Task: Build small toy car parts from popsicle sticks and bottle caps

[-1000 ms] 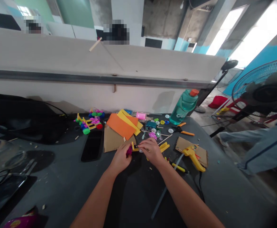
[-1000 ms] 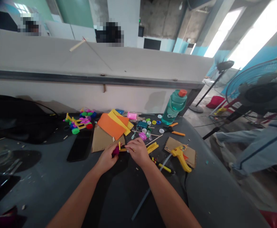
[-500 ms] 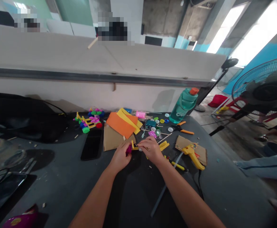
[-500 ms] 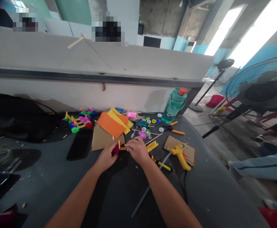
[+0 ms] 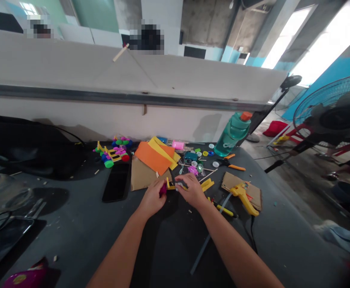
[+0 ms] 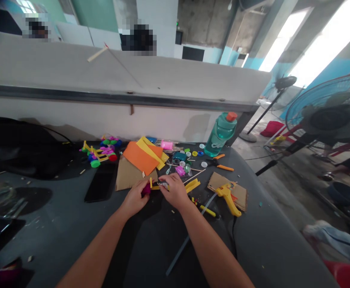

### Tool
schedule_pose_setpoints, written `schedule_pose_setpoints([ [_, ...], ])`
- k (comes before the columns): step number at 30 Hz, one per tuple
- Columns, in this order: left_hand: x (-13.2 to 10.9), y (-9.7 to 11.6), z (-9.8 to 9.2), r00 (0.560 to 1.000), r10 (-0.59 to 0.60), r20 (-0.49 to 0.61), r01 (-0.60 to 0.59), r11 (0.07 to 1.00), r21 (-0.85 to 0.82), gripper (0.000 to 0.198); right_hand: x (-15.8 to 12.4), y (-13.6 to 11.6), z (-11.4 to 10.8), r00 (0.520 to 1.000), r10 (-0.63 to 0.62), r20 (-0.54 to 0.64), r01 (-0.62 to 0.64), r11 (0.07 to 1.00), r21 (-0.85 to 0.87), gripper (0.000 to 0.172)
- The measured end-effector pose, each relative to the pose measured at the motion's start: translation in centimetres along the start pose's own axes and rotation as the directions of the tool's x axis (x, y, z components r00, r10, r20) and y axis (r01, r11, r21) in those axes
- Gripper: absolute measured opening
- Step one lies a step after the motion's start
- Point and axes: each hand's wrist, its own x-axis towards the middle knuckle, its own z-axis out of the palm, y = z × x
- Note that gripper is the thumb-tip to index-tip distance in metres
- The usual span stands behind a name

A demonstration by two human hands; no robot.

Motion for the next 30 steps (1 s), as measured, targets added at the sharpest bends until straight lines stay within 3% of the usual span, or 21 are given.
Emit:
schedule_pose_setpoints([
  [5,0.01,0.06,0.01,1.0,0.012,0.003,-0.012,1.0,-0.008,0.053,0.05,0.29,0.15,0.999,-0.007,0.039,0.007,1.0,-0.01,0.013],
  [27,-0.07,-0.12,0.09,1.0,0.012,0.007,-0.012,1.0,-0.004,0.052,0.03,0.22,0.15,0.999,-0.002,0.053,0.001,1.0,0.005,0.014],
  [30,-0.12,-0.35,0.22,1.0,0.012,-0.011,-0.013,1.0,-0.01,0.055,0.04,0.05,0.03,1.0,0.008,0.007,-0.008,1.0,-0.004,0.017],
])
